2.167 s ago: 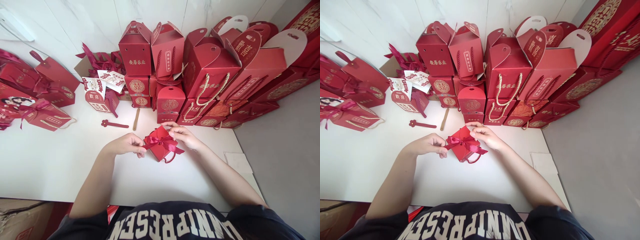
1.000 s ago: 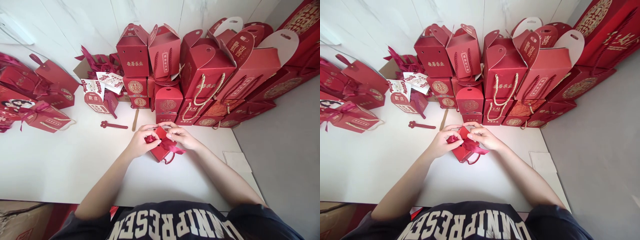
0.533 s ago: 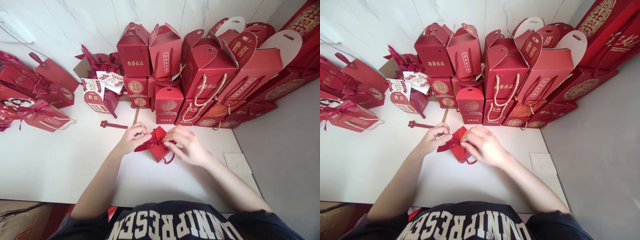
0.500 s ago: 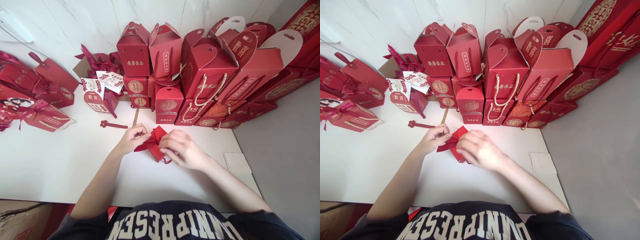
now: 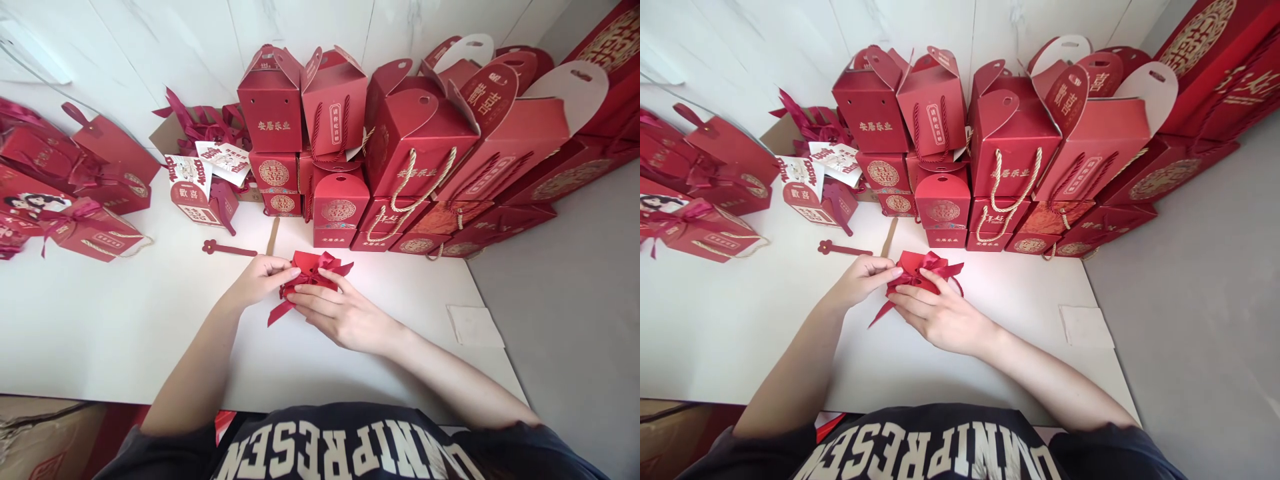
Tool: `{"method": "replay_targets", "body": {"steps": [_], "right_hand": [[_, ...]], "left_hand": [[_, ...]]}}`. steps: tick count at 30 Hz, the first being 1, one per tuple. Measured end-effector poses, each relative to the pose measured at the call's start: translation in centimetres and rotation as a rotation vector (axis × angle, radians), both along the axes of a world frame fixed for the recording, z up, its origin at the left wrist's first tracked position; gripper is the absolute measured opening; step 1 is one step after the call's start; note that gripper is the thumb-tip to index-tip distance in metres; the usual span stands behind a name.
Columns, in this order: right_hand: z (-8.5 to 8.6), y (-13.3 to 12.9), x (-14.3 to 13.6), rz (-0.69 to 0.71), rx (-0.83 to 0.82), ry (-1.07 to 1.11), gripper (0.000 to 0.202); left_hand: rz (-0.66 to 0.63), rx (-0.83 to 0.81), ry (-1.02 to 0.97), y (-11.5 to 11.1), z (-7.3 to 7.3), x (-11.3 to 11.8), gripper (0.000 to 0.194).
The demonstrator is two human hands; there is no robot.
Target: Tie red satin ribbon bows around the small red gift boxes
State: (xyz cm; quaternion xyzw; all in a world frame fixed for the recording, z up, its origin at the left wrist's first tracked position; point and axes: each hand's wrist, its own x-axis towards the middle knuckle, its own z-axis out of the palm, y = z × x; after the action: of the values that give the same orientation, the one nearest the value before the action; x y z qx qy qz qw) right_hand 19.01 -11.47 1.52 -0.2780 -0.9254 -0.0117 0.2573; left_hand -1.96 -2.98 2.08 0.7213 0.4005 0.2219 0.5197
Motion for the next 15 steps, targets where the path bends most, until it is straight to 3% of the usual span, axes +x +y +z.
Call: {"method": "replay_targets", "body": {"steps": [5, 10, 15], "right_hand": [[0.7, 0.5, 1.0, 0.116, -0.113, 0.120, 0.023], [0.9, 0.7, 1.2, 0.105, -0.223, 0.231, 0.016], [1.1, 0.6, 1.1, 0.126, -0.269, 0.227, 0.022]], "left_hand": [[-0.059, -0.082, -0.009, -0.3, 0.5, 0.4, 0.043], [0.046, 0.063, 0.127, -1.1, 0.9, 1.1, 0.046], [0.093, 0.131, 0.204, -1.4, 0.9, 1.6, 0.049]]}}
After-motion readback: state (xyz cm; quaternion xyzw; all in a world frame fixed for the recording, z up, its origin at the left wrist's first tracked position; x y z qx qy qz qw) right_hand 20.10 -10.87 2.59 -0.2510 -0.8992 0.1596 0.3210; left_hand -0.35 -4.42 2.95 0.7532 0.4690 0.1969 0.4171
